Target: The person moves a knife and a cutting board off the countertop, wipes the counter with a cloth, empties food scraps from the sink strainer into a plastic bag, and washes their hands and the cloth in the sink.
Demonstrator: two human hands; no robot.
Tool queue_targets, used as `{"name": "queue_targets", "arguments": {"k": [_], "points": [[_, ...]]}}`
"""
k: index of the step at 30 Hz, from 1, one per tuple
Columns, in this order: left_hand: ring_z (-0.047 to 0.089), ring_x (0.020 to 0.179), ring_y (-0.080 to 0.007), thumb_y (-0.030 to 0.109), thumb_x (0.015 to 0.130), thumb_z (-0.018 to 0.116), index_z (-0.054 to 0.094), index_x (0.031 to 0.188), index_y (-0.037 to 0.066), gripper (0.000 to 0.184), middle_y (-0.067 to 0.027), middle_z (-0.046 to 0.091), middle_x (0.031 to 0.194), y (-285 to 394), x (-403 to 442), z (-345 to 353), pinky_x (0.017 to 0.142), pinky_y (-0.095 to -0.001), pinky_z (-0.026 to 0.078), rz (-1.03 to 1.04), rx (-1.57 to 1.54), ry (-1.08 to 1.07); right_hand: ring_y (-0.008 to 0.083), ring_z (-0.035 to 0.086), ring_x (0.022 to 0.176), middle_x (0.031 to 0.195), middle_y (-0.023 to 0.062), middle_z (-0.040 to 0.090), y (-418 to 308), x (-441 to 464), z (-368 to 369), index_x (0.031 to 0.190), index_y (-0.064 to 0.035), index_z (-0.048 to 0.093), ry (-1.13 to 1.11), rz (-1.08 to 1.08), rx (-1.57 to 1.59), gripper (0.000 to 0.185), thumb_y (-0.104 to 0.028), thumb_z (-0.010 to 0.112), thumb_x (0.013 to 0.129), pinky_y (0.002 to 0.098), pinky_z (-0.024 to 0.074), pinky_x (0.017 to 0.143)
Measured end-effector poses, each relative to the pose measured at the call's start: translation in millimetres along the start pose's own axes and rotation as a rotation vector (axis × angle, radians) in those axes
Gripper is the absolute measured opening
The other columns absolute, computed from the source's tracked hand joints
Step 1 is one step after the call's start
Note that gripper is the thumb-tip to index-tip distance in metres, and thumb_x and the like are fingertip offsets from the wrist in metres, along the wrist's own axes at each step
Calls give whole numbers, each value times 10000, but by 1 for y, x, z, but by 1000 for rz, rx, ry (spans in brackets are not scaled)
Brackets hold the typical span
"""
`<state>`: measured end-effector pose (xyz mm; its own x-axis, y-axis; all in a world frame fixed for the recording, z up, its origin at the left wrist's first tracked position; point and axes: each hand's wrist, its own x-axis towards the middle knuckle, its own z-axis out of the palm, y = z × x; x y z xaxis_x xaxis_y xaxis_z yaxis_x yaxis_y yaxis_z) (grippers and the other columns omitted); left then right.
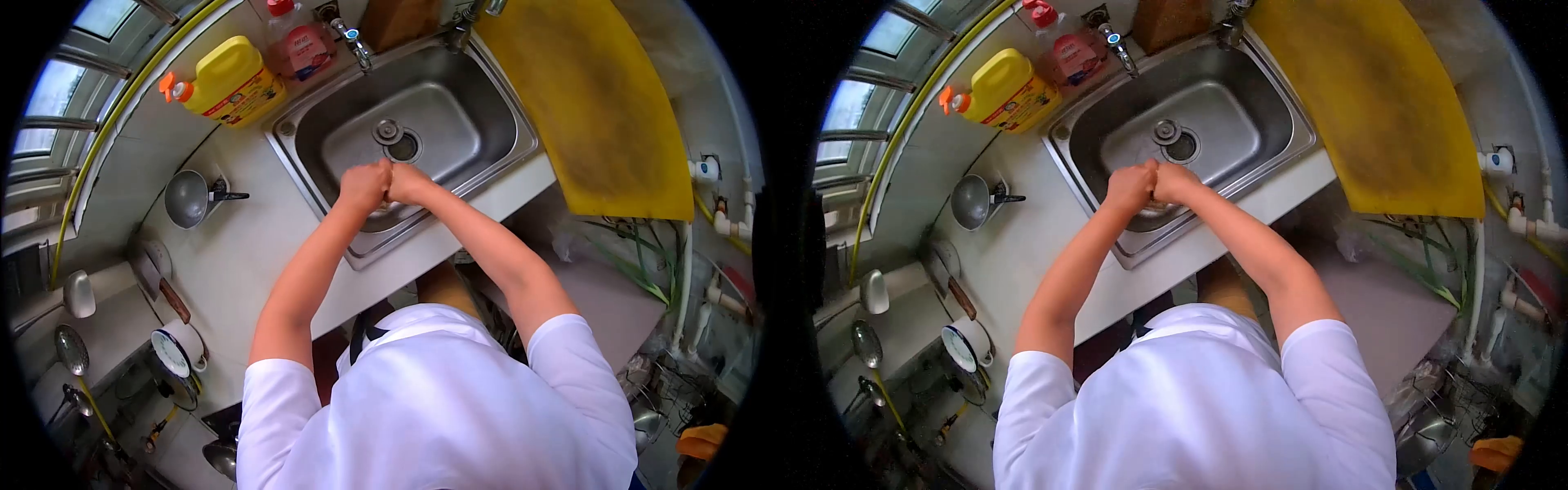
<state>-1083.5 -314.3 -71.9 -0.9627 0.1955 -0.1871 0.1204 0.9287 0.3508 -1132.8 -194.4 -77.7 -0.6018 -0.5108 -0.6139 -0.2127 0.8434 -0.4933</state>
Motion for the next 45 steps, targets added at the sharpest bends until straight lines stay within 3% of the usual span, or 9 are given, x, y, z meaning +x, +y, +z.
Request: {"name": "queue_targets", "arguments": {"k": [14, 20, 23, 26, 28, 31, 37, 44, 45], "points": [[593, 956, -373, 185, 657, 709, 533, 1049, 49, 450, -211, 636, 965, 13, -5, 12, 807, -456, 472, -327, -375, -83, 327, 655, 781, 834, 153, 671, 6, -14, -3, 815, -77, 668, 201, -235, -376, 169, -193, 595, 715, 425, 524, 673], [620, 865, -362, 135, 682, 653, 506, 1113, 64, 461, -166, 651, 937, 22, -15, 5, 721, -460, 488, -325, -376, 52, 333, 652, 772, 790, 151, 665, 7, -21, -8, 984, -72, 613, 235, -287, -361, 303, -182, 626, 702, 426, 522, 688], [609, 914, -334, 124, 655, 685, 469, 1215, 117, 600, -150, 636, 974, 19, -19, -7, 735, -433, 487, -296, -227, -28, 332, 613, 928, 974, 172, 635, 14, -25, -13, 1110, -88, 547, 106, -221, -141, 452, -137, 653, 674, 431, 490, 784], [615, 864, -318, 67, 644, 671, 472, 1212, 139, 606, -118, 626, 951, -10, -31, -11, 683, -422, 493, -183, -83, 192, 312, 527, 1108, 1212, 176, 513, 53, -4, -7, 1207, -62, 503, 126, -336, 45, 585, -189, 699, 671, 408, 436, 925], [606, 880, -305, 28, 618, 672, 494, 1186, 135, 605, -97, 614, 945, -32, -37, -18, 723, -414, 482, -226, -94, 209, 308, 458, 1193, 1322, 148, 413, 62, 6, -22, 1280, -67, 463, -7, -17, -209, 658, -176, 704, 677, 378, 400, 983], [590, 924, -266, 21, 577, 687, 550, 1084, 116, 533, -65, 624, 953, -63, -40, -22, 870, -393, 411, -110, -117, 387, 311, 468, 1186, 1302, 148, 447, 82, 41, -21, 1298, -79, 459, -7, -37, -247, 663, -190, 698, 689, 364, 405, 986], [598, 890, -258, 43, 579, 685, 581, 1003, 95, 440, -63, 640, 937, -75, -42, 1, 863, -376, 410, -218, -226, 547, 336, 526, 1096, 1155, 189, 558, 83, 123, 19, 1113, -43, 585, -13, -115, -122, 441, -189, 618, 698, 391, 444, 900], [600, 877, -242, 38, 609, 655, 594, 954, 99, 355, -61, 644, 924, -76, -40, -1, 865, -367, 413, -275, -235, 546, 346, 569, 1019, 1088, 213, 595, 108, 190, 29, 1053, -36, 607, -234, -80, -324, 400, -211, 591, 694, 399, 461, 846], [601, 873, -240, 46, 610, 662, 594, 950, 100, 351, -58, 643, 922, -76, -40, 0, 861, -364, 415, -273, -243, 566, 345, 575, 1005, 1062, 205, 606, 114, 193, 31, 1043, -41, 615, -9, -71, -230, 389, -212, 590, 694, 401, 463, 845]]}}
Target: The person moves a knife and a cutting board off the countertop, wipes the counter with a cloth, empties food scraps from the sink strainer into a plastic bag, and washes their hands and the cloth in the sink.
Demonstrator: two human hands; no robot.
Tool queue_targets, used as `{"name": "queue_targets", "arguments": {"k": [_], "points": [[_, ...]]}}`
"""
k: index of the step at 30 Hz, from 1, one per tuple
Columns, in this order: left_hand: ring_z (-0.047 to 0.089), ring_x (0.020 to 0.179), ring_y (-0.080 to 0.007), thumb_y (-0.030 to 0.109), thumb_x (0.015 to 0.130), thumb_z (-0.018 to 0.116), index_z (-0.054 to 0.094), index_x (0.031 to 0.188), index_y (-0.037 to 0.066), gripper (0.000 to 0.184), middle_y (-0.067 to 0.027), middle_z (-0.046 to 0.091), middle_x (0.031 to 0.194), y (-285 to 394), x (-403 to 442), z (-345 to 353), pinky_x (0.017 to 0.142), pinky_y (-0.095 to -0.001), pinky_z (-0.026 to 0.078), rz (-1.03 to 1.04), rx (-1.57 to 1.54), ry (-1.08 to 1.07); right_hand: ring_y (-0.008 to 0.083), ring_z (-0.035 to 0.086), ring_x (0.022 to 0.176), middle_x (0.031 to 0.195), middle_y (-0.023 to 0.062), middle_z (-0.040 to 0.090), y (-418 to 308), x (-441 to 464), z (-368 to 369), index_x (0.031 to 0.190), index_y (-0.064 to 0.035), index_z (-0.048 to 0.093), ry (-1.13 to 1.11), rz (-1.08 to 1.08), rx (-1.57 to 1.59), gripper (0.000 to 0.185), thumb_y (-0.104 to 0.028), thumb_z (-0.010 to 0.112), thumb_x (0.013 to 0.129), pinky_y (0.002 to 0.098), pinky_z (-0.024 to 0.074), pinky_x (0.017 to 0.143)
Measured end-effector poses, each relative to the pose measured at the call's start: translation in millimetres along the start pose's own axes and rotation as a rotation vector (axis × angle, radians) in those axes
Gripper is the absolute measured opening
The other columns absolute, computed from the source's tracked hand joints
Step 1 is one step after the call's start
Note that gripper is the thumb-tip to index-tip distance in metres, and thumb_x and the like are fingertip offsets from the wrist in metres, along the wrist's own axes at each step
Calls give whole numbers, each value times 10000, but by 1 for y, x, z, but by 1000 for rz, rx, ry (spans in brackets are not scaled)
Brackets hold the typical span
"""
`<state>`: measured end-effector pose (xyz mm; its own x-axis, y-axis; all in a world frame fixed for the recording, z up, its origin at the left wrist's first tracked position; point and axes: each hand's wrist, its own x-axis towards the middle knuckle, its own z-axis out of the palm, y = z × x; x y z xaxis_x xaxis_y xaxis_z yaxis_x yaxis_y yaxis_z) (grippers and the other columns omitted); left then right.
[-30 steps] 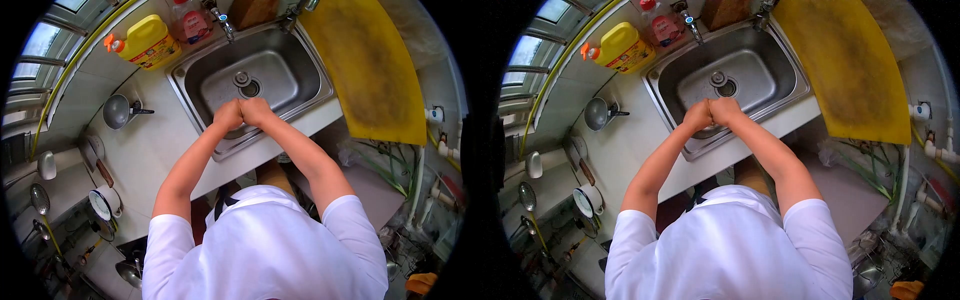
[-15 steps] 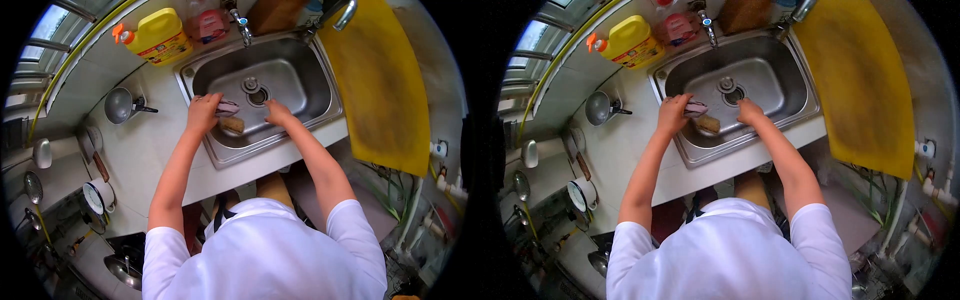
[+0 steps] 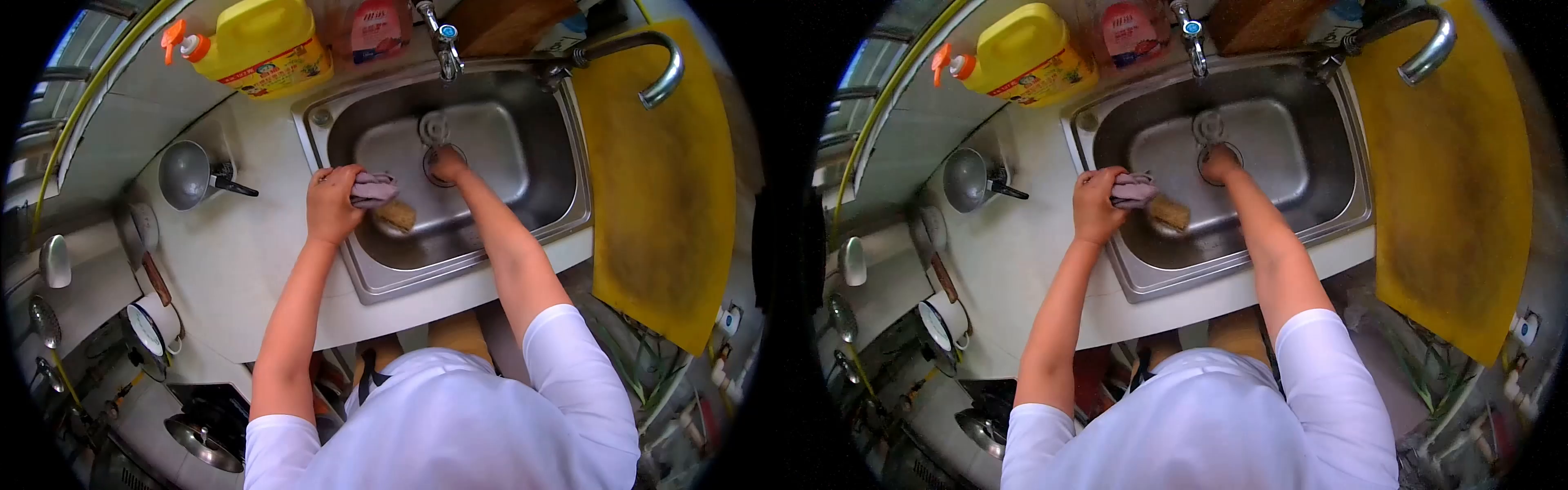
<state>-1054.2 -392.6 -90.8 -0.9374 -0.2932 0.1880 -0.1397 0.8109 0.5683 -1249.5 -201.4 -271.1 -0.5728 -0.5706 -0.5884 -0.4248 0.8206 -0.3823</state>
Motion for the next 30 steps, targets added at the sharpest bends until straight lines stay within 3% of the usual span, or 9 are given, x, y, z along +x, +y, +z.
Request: {"name": "queue_targets", "arguments": {"k": [1, 2, 6, 8, 15, 20, 30], "points": [[602, 870, -238, 53, 611, 668, 595, 947, 102, 347, -56, 643, 920, 0, -1, 1, 856, -360, 418, 2, -11, 20, 344, 581, 992, 1036, 197, 618, 7, 2, 1, 1032, -46, 622, 226, 35, 85, 378, -213, 588, 694, 403, 465, 843], [602, 870, -238, 53, 611, 668, 595, 947, 102, 347, -56, 643, 920, -2, -1, 3, 856, -360, 418, -6, -16, 17, 340, 568, 1018, 1066, 188, 609, 16, 3, -1, 1056, -59, 624, 281, -6, 148, 385, -213, 569, 707, 402, 456, 876], [609, 839, -240, 108, 577, 727, 599, 921, 92, 368, -46, 640, 878, -3, 0, 2, 830, -356, 420, 8, -10, 41, 335, 558, 1036, 1090, 200, 594, 14, -26, -21, 1097, -54, 605, 265, 160, 210, 407, -192, 547, 719, 398, 444, 897], [608, 839, -239, 108, 577, 727, 599, 920, 93, 367, -46, 639, 873, -2, 0, 2, 826, -356, 419, 16, -5, 46, 339, 531, 1106, 1206, 203, 542, 27, -20, 0, 1142, -58, 584, -177, 130, -21, 415, -190, 562, 749, 399, 447, 918], [611, 836, -241, 99, 584, 718, 598, 926, 89, 363, -51, 639, 871, -5, 0, 0, 821, -349, 418, 10, -42, 41, 347, 525, 1096, 1145, 166, 587, 0, -34, 27, 1131, -77, 600, -73, 72, -254, 439, -269, 560, 738, 412, 425, 951], [601, 855, -237, 92, 581, 706, 587, 942, 107, 380, -52, 639, 893, -7, -1, 1, 851, -358, 416, -6, -54, 29, 315, 546, 1063, 1108, 139, 605, -14, -50, -5, 1068, -152, 647, -102, 82, -336, 441, -409, 675, 711, 406, 442, 922], [600, 853, -245, 60, 587, 688, 584, 941, 105, 371, -55, 638, 890, -9, -2, 2, 854, -364, 414, -4, -54, 35, 249, 610, 901, 871, 53, 671, 3, -47, -4, 846, -205, 718, 52, -53, -434, 255, -363, 744, 647, 387, 421, 824]]}}
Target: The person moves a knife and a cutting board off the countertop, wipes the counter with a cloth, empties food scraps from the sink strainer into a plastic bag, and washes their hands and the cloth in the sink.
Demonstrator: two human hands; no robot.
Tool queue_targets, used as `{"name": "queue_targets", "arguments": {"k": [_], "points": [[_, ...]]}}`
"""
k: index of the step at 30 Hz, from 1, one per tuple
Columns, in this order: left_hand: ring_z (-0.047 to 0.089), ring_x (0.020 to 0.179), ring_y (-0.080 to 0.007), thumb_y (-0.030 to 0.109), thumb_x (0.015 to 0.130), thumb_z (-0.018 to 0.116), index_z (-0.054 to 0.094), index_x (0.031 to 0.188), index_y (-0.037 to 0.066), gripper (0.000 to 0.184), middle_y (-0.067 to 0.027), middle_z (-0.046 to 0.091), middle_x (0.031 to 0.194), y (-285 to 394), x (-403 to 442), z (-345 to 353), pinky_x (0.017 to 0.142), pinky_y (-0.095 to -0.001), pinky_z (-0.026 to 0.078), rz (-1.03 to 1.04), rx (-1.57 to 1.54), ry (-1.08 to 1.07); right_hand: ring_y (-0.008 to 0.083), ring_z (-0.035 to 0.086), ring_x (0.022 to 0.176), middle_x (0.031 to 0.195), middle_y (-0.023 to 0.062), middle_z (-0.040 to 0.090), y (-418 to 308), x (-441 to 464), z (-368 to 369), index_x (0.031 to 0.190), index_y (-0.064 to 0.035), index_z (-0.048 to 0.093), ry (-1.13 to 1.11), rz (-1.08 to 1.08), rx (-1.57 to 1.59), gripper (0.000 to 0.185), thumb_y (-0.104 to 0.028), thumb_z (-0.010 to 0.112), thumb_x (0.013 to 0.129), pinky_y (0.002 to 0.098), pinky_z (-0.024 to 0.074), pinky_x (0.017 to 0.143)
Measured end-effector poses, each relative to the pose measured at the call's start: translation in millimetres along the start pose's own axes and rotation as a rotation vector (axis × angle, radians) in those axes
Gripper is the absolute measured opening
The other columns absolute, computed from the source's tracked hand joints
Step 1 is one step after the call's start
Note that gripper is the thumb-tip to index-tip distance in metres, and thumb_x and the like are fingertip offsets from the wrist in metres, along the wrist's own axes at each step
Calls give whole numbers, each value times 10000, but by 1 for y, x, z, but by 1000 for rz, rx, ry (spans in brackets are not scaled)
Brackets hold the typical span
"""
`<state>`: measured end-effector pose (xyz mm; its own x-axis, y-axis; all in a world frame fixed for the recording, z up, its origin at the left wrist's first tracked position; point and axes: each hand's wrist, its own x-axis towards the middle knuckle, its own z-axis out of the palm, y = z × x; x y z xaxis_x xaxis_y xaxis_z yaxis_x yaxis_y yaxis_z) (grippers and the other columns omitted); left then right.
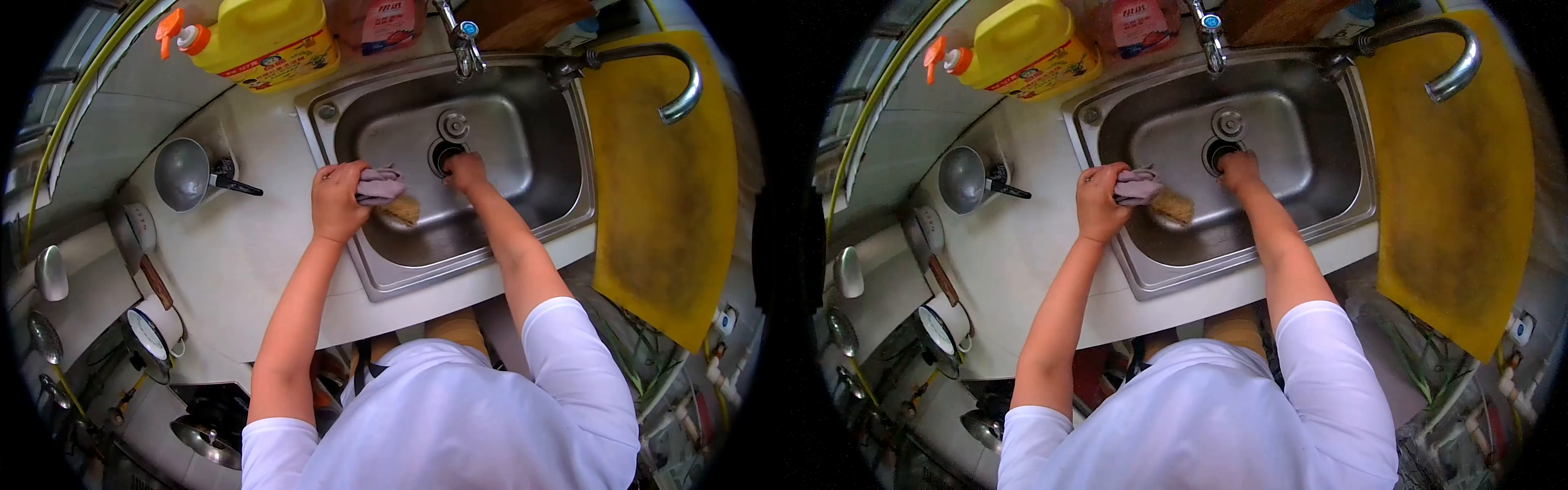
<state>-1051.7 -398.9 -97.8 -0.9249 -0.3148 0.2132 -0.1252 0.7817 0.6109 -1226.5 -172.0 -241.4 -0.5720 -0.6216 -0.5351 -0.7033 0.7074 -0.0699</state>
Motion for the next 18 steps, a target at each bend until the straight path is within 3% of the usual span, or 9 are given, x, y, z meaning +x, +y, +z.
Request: {"name": "queue_targets", "arguments": {"k": [5, 12, 14, 18], "points": [[603, 846, -246, 53, 583, 686, 584, 944, 104, 378, -56, 640, 887, 2, 1, 0, 852, -363, 415, 3, -16, 8, 226, 617, 885, 850, 40, 674, 10, 6, 12, 857, -202, 713, -12, 40, 157, 235, -352, 718, 676, 396, 406, 832], [605, 839, -240, 96, 592, 712, 590, 928, 109, 357, -53, 642, 863, 5, 2, -2, 846, -355, 419, -15, -2, 17, 243, 608, 872, 869, 54, 658, 11, 3, 2, 788, -150, 686, 7, -28, 49, 128, -237, 639, 708, 403, 436, 775], [605, 839, -239, 102, 595, 714, 591, 927, 109, 354, -53, 642, 859, 6, 1, -1, 845, -353, 420, -16, -11, 23, 251, 588, 864, 839, 45, 628, 18, -5, 0, 739, -130, 665, 242, -191, -42, 105, -205, 621, 680, 393, 454, 734], [605, 840, -235, 90, 585, 709, 592, 932, 111, 367, -46, 641, 870, 8, 1, -2, 844, -350, 421, -8, -1, 41, 237, 568, 990, 936, 30, 634, 19, -38, -42, 782, -128, 676, 331, -291, -89, 125, -147, 595, 689, 398, 463, 797]]}}
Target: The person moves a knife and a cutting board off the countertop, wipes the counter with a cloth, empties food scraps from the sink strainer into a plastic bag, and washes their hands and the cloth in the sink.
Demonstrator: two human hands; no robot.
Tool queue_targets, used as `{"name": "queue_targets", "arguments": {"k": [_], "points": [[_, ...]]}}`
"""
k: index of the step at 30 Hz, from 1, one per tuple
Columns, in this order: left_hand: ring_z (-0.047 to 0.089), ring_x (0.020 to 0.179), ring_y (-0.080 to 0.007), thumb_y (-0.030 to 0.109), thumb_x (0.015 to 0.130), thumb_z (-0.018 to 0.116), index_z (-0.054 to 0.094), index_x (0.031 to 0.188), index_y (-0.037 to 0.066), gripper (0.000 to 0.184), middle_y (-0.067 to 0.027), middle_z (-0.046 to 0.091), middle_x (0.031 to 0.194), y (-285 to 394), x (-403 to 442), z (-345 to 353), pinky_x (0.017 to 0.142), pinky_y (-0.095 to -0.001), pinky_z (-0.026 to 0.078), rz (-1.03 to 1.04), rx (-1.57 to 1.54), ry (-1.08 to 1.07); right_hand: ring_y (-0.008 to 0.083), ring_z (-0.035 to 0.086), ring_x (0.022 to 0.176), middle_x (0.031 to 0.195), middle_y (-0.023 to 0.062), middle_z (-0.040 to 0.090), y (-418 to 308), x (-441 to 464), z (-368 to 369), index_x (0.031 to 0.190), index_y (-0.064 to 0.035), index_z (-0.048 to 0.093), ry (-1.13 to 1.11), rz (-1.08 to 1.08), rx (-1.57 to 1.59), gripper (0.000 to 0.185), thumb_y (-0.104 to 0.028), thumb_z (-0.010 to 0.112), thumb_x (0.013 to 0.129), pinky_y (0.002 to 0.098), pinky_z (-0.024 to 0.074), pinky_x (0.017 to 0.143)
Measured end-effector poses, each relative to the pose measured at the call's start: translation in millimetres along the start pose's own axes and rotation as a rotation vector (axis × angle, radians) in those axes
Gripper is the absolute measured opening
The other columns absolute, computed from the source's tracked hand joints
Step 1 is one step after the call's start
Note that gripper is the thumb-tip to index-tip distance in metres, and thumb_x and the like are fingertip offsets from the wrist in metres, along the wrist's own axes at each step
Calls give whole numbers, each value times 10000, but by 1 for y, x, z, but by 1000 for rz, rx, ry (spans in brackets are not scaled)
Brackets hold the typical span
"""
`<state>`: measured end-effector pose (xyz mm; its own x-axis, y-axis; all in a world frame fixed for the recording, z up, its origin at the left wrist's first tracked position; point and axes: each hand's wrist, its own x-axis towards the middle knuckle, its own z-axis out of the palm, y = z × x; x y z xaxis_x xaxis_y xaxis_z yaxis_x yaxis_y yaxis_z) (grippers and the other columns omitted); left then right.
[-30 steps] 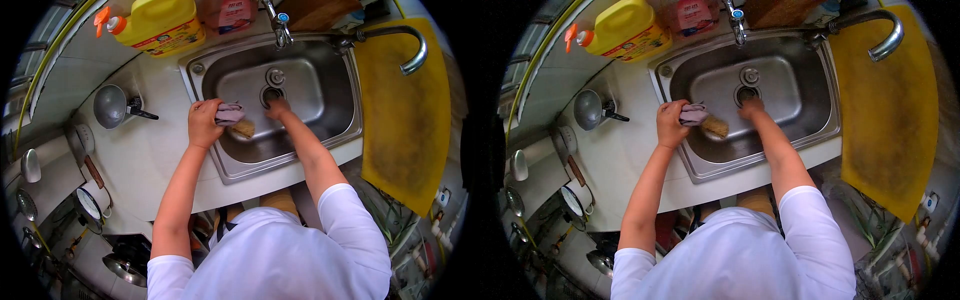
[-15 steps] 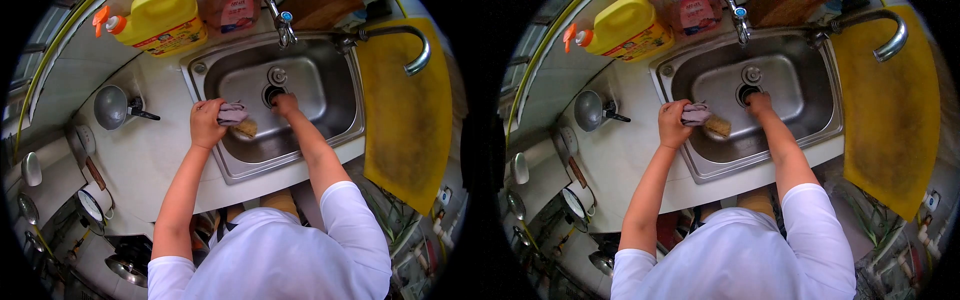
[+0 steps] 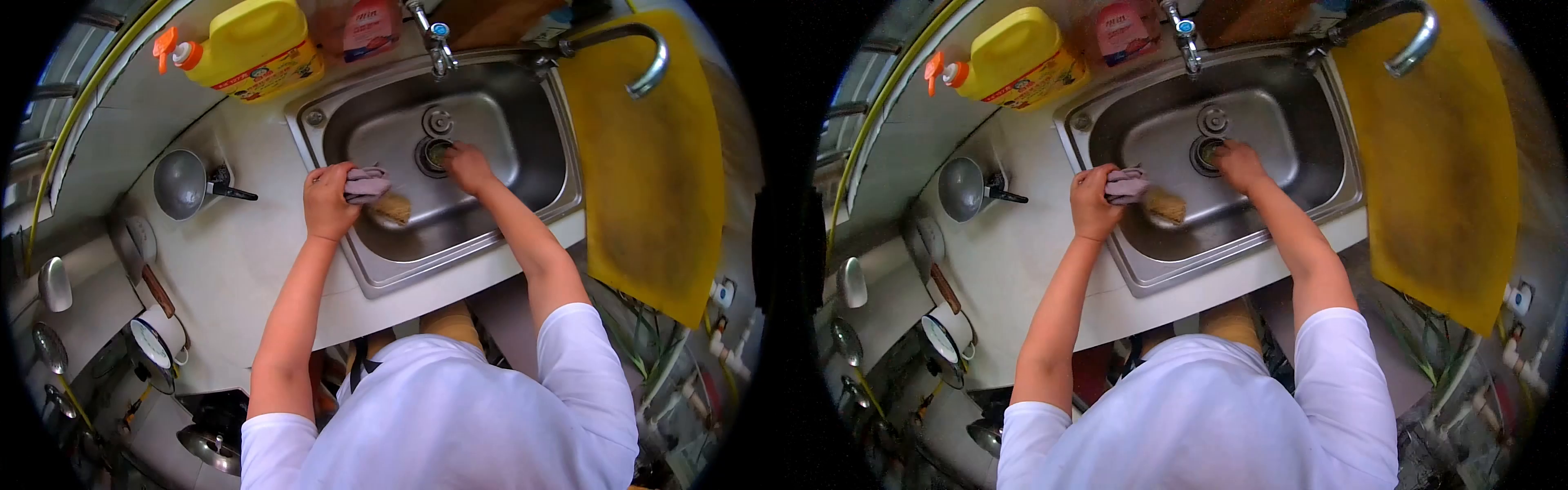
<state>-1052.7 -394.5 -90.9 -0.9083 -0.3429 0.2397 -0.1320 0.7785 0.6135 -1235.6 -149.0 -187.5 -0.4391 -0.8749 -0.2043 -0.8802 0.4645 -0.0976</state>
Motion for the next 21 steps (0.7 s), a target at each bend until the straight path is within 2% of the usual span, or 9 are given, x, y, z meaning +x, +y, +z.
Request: {"name": "queue_targets", "arguments": {"k": [5, 9, 12, 21], "points": [[603, 845, -231, 63, 570, 694, 593, 937, 113, 383, -37, 639, 879, 2, -2, 0, 848, -351, 420, 30, -2, 28, 203, 523, 929, 846, 1, 555, -17, -36, -42, 738, -131, 639, 247, -28, 63, 77, -118, 593, 677, 367, 452, 772], [600, 852, -245, 51, 567, 683, 594, 947, 116, 396, -41, 640, 884, -1, -3, 2, 850, -360, 421, 41, 16, 13, 202, 519, 905, 849, -3, 547, -33, -57, -64, 740, -127, 638, 347, 66, 59, 73, -108, 598, 682, 355, 446, 737], [599, 867, -253, 53, 572, 687, 594, 961, 121, 406, -45, 643, 899, -2, -6, 3, 850, -368, 421, 45, 29, 7, 200, 520, 861, 838, -3, 536, -45, -73, -76, 781, -145, 652, 509, 139, 79, 117, -86, 608, 690, 336, 433, 674], [597, 917, -250, 88, 591, 696, 582, 1009, 118, 434, -66, 643, 959, -3, -6, 3, 891, -364, 389, 68, 79, -79, 179, 553, 834, 840, -17, 556, -89, -118, -96, 846, -162, 667, 665, 349, 66, 220, -53, 612, 662, 320, 452, 679]]}}
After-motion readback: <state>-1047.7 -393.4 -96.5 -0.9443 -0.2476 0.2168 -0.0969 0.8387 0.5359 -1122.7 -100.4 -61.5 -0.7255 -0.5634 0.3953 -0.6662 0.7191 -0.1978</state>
